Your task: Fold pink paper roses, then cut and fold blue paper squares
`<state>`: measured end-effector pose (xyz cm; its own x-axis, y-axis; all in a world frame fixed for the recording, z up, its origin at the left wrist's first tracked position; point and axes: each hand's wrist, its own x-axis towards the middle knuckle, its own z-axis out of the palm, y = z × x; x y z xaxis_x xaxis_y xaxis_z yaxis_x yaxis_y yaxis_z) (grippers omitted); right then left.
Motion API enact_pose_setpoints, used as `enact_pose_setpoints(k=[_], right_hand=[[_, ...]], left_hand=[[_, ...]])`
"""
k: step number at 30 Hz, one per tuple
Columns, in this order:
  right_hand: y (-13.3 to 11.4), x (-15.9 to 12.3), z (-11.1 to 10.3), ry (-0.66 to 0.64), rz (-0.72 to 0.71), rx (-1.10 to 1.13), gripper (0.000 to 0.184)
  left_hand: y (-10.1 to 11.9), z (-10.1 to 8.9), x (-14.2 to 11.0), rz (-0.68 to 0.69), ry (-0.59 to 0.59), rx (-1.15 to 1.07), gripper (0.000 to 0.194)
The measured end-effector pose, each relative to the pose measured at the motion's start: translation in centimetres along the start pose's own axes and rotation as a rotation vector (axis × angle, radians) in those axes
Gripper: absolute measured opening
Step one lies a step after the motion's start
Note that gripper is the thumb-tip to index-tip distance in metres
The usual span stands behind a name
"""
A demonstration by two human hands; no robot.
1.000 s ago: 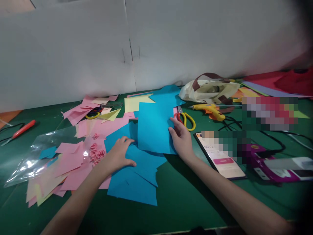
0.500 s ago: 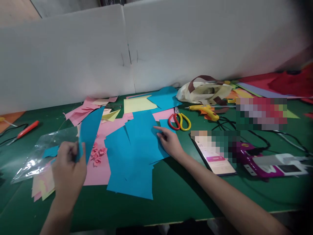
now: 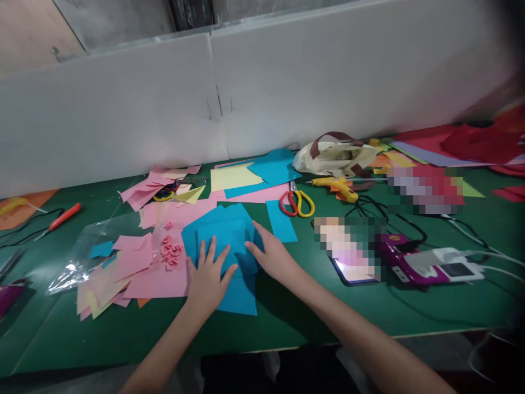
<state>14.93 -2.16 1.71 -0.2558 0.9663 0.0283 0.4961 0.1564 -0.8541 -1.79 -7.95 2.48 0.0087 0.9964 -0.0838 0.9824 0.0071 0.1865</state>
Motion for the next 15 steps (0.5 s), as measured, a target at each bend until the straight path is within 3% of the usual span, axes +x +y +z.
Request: enact_pose_setpoints(k=[3, 7, 10, 15], right_hand=[[-0.9, -2.4, 1.3, -0.02, 0.055, 0.027, 0.072], [-2.1, -4.1, 2.4, -0.021, 0.112, 0.146, 0.074], [-3.1, -3.4, 2.0, 0.022, 0.213, 0.202, 0.076], [-5.0, -0.5, 1.4, 0.016, 0.383, 0.11, 0.085]], left_hand=[[-0.3, 0.0, -0.9, -0.159, 0.081, 0.011, 0.052], [-0.1, 0.1, -1.8, -0.196, 0.078, -0.073, 0.049], [0.4, -0.3, -1.7, -0.251, 0.108, -0.12, 0.047], [0.9, -1.4, -0.2, -0.315, 0.144, -0.158, 0.041]])
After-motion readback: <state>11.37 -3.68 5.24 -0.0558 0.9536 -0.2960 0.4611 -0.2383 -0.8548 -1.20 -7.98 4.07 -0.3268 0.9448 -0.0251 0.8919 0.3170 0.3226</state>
